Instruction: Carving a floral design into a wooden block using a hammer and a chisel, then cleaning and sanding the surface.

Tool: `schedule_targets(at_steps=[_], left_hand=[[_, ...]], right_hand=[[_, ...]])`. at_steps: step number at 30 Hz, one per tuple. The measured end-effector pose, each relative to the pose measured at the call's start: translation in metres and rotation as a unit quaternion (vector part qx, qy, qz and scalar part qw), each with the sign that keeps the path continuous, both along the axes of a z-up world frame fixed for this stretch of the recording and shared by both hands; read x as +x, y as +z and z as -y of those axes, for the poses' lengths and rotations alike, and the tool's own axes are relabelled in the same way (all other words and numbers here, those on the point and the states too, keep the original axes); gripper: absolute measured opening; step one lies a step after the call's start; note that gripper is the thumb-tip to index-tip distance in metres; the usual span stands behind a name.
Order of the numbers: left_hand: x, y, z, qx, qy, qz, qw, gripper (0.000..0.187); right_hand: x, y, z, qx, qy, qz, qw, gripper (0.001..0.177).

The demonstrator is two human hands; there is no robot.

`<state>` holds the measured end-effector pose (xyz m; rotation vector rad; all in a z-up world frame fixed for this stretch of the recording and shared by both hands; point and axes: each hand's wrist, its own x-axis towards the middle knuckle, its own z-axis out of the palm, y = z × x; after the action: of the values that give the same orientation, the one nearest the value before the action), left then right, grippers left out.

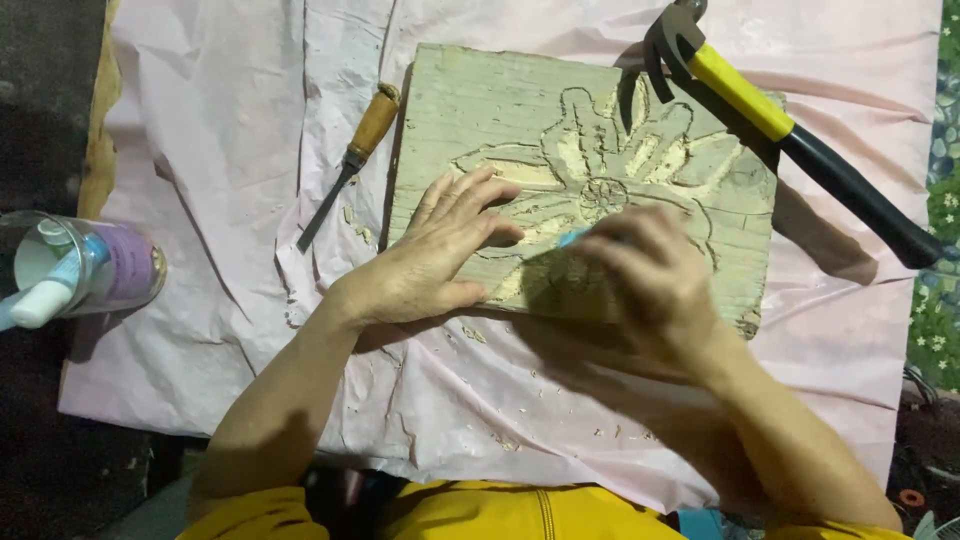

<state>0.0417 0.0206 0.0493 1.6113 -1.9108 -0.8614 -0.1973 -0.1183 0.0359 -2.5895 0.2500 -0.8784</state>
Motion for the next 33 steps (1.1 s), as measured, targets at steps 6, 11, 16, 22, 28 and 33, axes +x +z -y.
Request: schedule_targets(at_steps=[6,11,16,22,28,33], left_hand=[[0.000,-0.003,-0.001,-0.029,-0.001,0.004,1.000,0.060],[0.004,-0.006,-0.001,-0.008,-0.010,-0.010,1.000,0.062],[0.008,-0.007,-0.001,-0.007,-0.028,-0.035,0.999,0.073],[0.010,-0.005,-0.001,0.004,-0.027,-0.035,0.999,0.078],[0.009,-0.005,-0.002,-0.010,-0.029,-0.027,0.999,0.074],[0.008,-0.005,-0.003,-0.002,-0.018,-0.029,0.999,0.075]], right_hand=[[0.019,0.034,-0.043,-0.079,0.127,-0.171,0.974,0.060],[0.004,0.020,-0.022,-0.148,0.051,-0.184,0.970,0.047],[0.019,0.040,-0.042,-0.150,0.103,-0.130,0.975,0.053],[-0.017,0.011,0.016,-0.213,-0.038,-0.183,0.959,0.031],[-0.016,0.010,0.018,-0.200,-0.109,-0.083,0.970,0.014],[0.001,-0.007,-0.020,-0.163,0.051,-0.151,0.974,0.058]])
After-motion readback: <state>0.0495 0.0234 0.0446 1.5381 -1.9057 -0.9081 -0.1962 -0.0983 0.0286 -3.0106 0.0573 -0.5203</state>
